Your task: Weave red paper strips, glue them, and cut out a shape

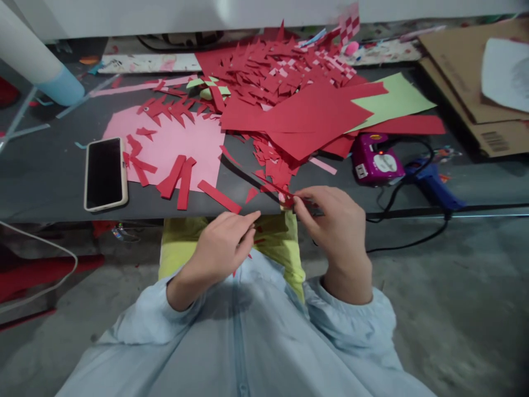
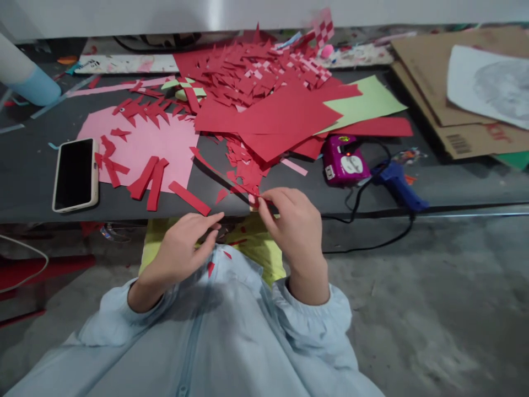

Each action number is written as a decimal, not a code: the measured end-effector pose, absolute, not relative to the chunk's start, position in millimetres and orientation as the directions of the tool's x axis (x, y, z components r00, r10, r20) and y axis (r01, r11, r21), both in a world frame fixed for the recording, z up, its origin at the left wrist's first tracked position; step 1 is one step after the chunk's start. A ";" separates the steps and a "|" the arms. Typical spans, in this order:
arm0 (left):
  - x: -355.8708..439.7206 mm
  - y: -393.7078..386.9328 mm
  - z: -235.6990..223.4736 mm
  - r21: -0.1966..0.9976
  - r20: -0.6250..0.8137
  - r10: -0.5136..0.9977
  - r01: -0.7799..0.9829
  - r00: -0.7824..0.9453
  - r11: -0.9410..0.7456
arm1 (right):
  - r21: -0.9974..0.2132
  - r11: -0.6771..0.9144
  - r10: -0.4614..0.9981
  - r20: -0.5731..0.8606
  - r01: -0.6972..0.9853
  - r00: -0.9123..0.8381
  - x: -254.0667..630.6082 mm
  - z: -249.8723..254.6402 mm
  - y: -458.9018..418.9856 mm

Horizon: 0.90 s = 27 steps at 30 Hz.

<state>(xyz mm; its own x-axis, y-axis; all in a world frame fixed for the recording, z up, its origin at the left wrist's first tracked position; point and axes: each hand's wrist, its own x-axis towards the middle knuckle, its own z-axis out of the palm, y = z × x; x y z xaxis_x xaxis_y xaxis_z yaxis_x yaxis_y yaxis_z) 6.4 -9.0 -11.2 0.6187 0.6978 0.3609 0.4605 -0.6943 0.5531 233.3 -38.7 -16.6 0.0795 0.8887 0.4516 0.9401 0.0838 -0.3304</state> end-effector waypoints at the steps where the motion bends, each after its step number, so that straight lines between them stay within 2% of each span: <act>1: 10.4 -11.2 -13.1 0.627 0.321 0.724 0.436 0.610 -0.646 | -0.331 0.079 0.890 0.448 0.940 0.083 232.0 -15.8 -39.5; 4: 18.8 -14.7 -15.0 0.762 0.207 0.783 0.405 0.586 -0.505 | -0.350 0.090 0.907 0.416 0.932 0.069 228.4 -16.1 -40.1; 10: 28.1 -9.6 -8.0 0.872 0.070 0.864 0.391 0.499 -0.296 | -0.431 0.182 0.896 0.442 0.883 0.031 224.3 -19.1 -38.4; 14: 34.7 -1.2 -2.9 0.866 -0.016 0.888 0.451 0.460 -0.218 | -0.438 0.237 0.879 0.476 0.867 0.000 222.9 -15.2 -41.0; 20: 42.4 10.1 1.6 0.794 0.021 0.897 0.538 0.441 -0.283 | -0.396 0.343 0.848 0.521 0.852 -0.100 223.8 -11.5 -44.4; 24: 46.7 13.3 1.0 0.797 -0.005 0.902 0.547 0.431 -0.257 | -0.409 0.365 0.849 0.514 0.837 -0.119 225.0 -12.9 -43.9; 27: 48.0 14.0 0.2 0.813 0.045 0.910 0.514 0.413 -0.274 | -0.414 0.388 0.857 0.491 0.823 -0.157 226.0 -12.3 -42.9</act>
<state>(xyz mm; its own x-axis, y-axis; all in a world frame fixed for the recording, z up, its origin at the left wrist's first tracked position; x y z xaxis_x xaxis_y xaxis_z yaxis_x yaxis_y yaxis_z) 48.0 14.0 0.2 0.4131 0.9096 0.0448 0.5142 -0.2736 0.8129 226.0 -42.9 -12.3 -0.1568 0.8569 0.4911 0.8235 0.3880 -0.4140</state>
